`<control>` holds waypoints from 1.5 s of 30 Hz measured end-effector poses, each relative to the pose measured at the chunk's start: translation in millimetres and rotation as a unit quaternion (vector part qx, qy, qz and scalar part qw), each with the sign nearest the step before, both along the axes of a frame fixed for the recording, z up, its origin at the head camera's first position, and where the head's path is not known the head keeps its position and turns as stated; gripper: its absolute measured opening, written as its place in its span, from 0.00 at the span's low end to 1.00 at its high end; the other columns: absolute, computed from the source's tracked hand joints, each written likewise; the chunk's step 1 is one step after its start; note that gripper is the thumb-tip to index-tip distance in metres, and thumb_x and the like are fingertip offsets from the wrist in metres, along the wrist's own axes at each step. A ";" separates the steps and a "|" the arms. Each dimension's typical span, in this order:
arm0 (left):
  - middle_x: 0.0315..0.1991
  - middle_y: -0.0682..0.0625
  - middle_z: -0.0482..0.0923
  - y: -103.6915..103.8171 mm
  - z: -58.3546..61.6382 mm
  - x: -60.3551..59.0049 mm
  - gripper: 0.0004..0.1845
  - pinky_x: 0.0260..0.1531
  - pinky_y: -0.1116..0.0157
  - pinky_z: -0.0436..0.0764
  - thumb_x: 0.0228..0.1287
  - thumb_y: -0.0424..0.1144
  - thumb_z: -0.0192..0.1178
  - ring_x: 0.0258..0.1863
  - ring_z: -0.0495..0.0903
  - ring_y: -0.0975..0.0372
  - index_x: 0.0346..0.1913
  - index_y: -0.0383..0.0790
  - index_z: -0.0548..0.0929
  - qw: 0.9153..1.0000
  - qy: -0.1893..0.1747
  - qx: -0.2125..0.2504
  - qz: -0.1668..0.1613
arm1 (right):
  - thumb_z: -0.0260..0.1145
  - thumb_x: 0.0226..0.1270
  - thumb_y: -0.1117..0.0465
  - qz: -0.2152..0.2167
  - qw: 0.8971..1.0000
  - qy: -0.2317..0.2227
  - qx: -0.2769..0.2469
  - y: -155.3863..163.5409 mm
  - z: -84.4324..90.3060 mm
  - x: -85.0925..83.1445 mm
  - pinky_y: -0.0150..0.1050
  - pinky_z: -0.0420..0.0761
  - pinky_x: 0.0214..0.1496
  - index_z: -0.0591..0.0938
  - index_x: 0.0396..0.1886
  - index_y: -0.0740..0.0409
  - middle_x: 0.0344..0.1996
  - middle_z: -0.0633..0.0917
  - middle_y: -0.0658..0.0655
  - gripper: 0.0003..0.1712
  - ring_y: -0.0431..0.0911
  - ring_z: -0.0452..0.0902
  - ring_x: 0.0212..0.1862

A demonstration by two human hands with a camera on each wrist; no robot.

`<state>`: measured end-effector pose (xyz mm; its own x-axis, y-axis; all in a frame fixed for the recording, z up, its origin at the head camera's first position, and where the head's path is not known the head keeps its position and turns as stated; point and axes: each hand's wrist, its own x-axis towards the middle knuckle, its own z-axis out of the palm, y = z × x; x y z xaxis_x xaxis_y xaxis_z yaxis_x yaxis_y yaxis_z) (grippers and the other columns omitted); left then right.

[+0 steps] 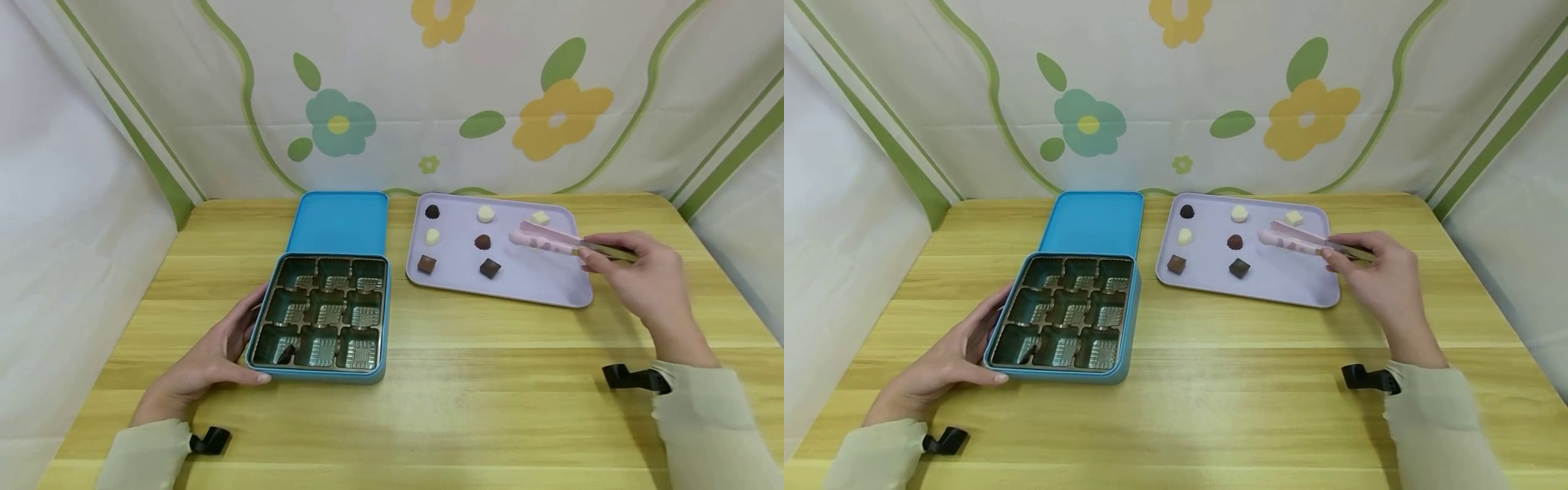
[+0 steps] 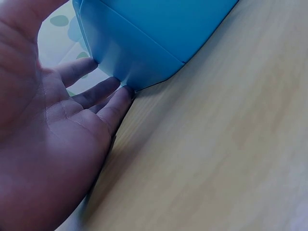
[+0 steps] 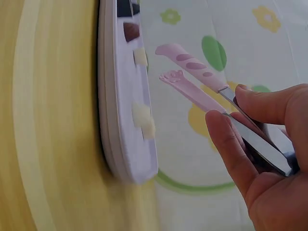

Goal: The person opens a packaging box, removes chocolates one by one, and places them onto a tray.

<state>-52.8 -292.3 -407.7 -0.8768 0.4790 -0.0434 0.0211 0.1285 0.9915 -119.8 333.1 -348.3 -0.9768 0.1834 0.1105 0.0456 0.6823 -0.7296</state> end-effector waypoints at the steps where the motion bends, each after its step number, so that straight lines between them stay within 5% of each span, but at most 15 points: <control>1: 0.88 0.44 0.43 -0.1 -0.3 -0.3 0.72 0.67 0.78 0.73 0.48 0.17 0.77 0.77 0.64 0.73 0.90 0.52 0.43 1.000 0.000 0.000 0.000 | 0.73 0.75 0.47 0.007 1.000 0.005 0.002 -5.0 0.3 -0.1 0.19 0.80 0.36 0.88 0.63 0.56 0.47 0.80 0.33 0.25 0.18 0.84 0.34; 11: 0.88 0.43 0.44 0.3 -1.3 -1.0 0.72 0.67 0.78 0.72 0.47 0.17 0.78 0.78 0.63 0.71 0.90 0.52 0.45 1.000 0.004 -0.006 0.003 | 0.78 0.70 0.60 0.064 0.995 0.071 -0.013 -40.9 2.7 0.0 0.25 0.76 0.27 0.92 0.54 0.58 0.38 0.82 0.34 0.15 0.22 0.85 0.32; 45: 0.88 0.44 0.44 0.8 0.6 0.2 0.73 0.66 0.78 0.73 0.47 0.18 0.78 0.77 0.64 0.72 0.90 0.53 0.44 1.000 -0.007 0.000 0.007 | 0.77 0.72 0.60 0.085 0.994 0.064 -0.031 -54.7 4.7 1.4 0.25 0.80 0.28 0.92 0.54 0.58 0.37 0.82 0.36 0.14 0.23 0.87 0.33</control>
